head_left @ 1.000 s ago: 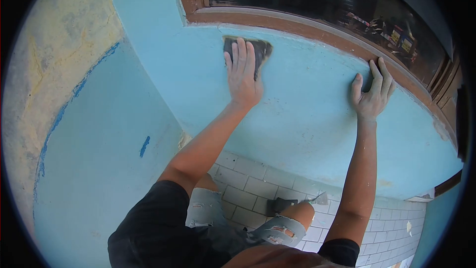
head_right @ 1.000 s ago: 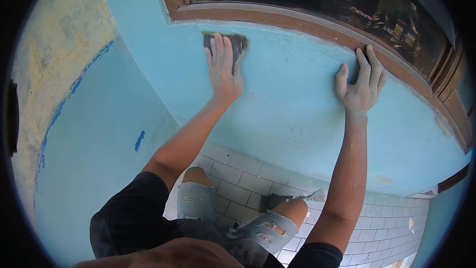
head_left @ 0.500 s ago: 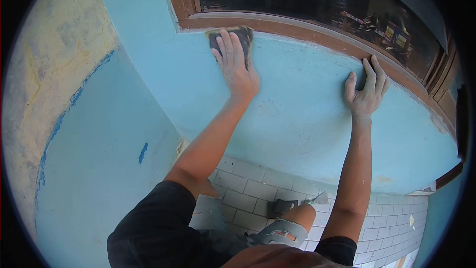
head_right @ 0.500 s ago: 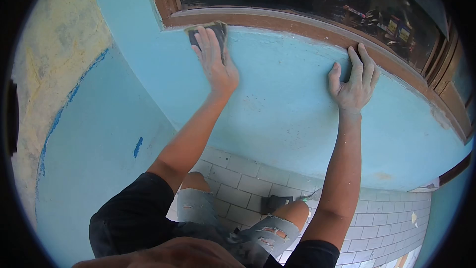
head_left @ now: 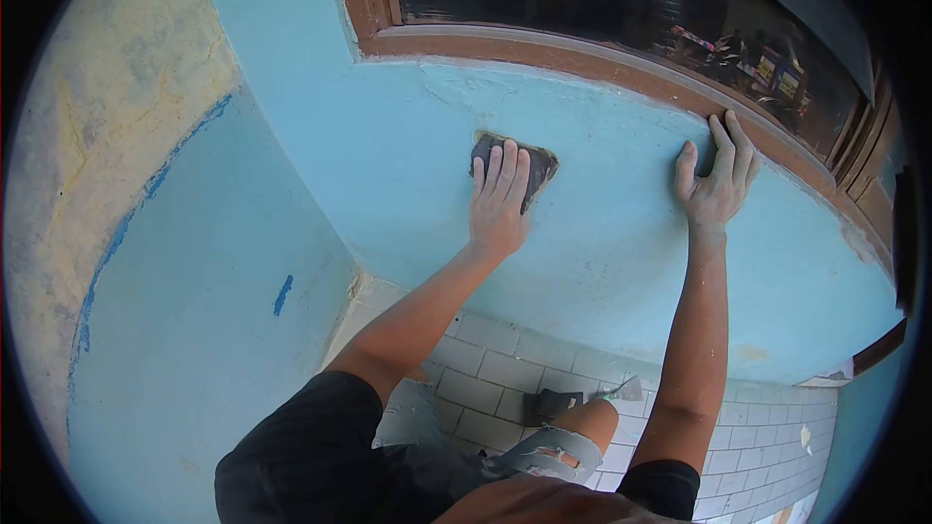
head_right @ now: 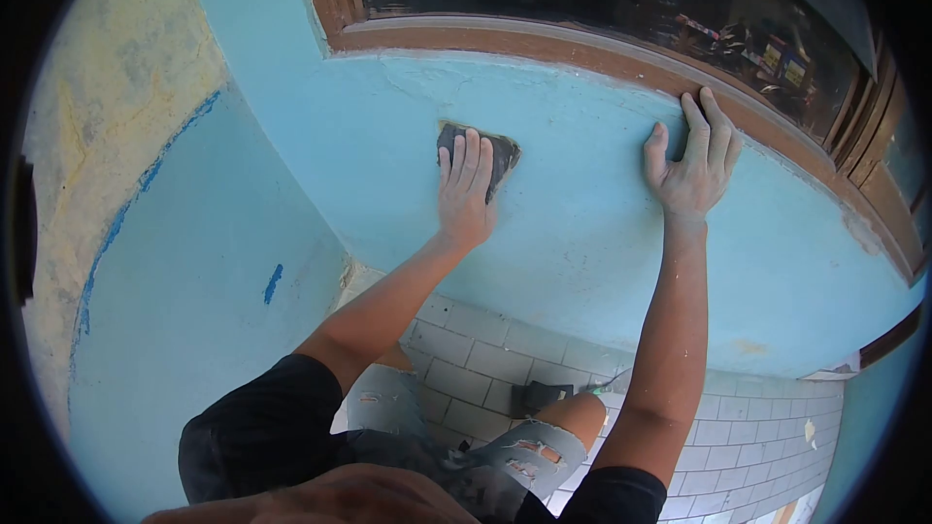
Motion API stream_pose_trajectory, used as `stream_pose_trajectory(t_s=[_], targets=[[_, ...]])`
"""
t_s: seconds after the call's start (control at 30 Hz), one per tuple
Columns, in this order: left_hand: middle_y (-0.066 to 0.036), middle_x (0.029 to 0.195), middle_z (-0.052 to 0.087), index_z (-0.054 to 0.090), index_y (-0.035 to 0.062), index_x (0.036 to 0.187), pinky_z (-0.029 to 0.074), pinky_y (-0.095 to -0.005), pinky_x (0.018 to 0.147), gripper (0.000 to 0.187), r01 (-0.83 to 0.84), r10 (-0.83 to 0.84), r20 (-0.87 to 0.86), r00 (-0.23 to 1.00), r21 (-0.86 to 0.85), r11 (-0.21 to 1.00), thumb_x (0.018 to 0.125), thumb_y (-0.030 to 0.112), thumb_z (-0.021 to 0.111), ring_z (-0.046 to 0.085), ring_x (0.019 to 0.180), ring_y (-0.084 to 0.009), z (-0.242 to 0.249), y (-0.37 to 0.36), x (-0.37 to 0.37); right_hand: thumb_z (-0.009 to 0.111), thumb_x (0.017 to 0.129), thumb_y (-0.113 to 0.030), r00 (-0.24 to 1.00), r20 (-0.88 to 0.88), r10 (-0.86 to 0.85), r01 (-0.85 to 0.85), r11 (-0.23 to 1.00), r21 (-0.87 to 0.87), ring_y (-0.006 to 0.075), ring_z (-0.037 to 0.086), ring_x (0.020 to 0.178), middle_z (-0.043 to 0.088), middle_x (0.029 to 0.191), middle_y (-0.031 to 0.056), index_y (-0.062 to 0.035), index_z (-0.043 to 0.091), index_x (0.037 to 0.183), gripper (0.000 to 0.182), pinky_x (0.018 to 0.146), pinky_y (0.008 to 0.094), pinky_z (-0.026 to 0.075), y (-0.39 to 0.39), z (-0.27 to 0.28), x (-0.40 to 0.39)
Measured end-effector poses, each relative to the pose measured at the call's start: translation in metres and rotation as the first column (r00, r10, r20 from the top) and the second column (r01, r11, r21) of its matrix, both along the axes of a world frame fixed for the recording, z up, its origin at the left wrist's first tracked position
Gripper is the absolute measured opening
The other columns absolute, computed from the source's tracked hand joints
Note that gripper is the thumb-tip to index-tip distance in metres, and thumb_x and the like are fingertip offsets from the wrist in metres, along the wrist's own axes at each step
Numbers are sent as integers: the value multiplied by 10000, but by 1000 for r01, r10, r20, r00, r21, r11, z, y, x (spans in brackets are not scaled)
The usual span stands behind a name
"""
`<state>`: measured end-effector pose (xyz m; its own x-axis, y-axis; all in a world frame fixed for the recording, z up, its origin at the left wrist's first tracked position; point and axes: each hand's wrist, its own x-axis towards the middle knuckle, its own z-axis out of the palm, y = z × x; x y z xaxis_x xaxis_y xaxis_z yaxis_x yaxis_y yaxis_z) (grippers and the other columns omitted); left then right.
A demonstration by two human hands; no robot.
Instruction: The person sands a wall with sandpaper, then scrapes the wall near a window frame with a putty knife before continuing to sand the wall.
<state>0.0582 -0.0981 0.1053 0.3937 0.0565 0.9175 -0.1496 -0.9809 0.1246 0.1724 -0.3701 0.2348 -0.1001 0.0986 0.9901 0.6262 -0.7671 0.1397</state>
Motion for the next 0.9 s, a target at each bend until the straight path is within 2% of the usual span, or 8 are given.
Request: stream_pose_trajectory(t_s=[0.07, 0.17, 0.4, 0.47, 0.53, 0.67, 0.73, 0.9], targets=[[-255, 1668, 243, 309, -62, 1576, 116, -606, 1239, 717, 14, -10, -74, 997, 55, 998, 907, -6, 561, 189, 1550, -458, 4, 2, 7, 709, 869, -228, 1000, 10, -13, 13, 1000, -7, 284, 603, 1138, 655, 1329, 124, -65, 702, 1209, 377, 1011, 391, 459, -1, 2, 0], [-259, 1663, 253, 339, -53, 1564, 147, -610, 1236, 753, -105, 138, 229, 964, -152, 983, 853, 25, 574, 238, 1533, -458, 93, 5, 23, 712, 864, -220, 1000, 7, -12, 12, 1000, -2, 285, 602, 1138, 652, 1333, 124, -62, 701, 1208, 380, 1005, 390, 464, -2, 2, 1], [-239, 1640, 328, 413, -9, 1548, 190, -613, 1226, 792, 75, -53, -84, 995, 282, 957, 780, -16, 606, 292, 1523, -431, -7, 3, 13, 722, 854, -215, 1000, -7, -8, 8, 1000, -17, 281, 594, 1148, 656, 1319, 114, -64, 701, 1201, 379, 999, 390, 472, -3, 0, -1], [-226, 1637, 343, 429, 1, 1543, 179, -608, 1229, 786, 70, -51, -92, 994, 217, 974, 778, -20, 604, 284, 1532, -409, 43, -9, 12, 720, 856, -217, 1000, 6, -1, 1, 1000, -12, 279, 595, 1146, 660, 1311, 113, -64, 702, 1200, 378, 998, 389, 473, -3, -1, 2], [-207, 1623, 381, 464, 8, 1524, 170, -595, 1235, 760, 15, -5, 206, 979, -46, 999, 778, -28, 604, 285, 1542, -364, 102, -26, 25, 719, 857, -220, 1000, 8, 9, -9, 1000, -4, 277, 596, 1145, 663, 1302, 111, -63, 702, 1200, 377, 996, 388, 473, -1, -2, 4], [-207, 1629, 370, 444, 3, 1535, 159, -598, 1235, 762, 57, -63, 150, 987, 47, 997, 790, -43, 601, 276, 1543, -372, 71, -32, 32, 718, 858, -222, 1000, 3, 0, 0, 1000, -4, 275, 598, 1142, 664, 1294, 106, -59, 701, 1198, 378, 999, 389, 475, -2, -1, 3], [-244, 1644, 312, 378, -13, 1563, 152, -618, 1229, 803, 210, -188, -93, 978, 457, 864, 792, -62, 600, 257, 1531, -439, -4, -11, 30, 716, 858, -220, 1000, 8, -4, 4, 1000, -10, 274, 599, 1141, 665, 1290, 106, -58, 702, 1196, 375, 998, 387, 475, -2, -1, 1], [-170, 1657, 329, 397, 43, 1569, 163, -597, 1236, 791, 154, -157, -10, 988, 250, 956, 808, -24, 604, 285, 1536, -373, 76, -19, 18, 718, 853, -216, 1000, 16, 12, -11, 1000, -13, 278, 597, 1143, 659, 1301, 106, -56, 700, 1195, 378, 997, 389, 476, -3, -1, 3]])
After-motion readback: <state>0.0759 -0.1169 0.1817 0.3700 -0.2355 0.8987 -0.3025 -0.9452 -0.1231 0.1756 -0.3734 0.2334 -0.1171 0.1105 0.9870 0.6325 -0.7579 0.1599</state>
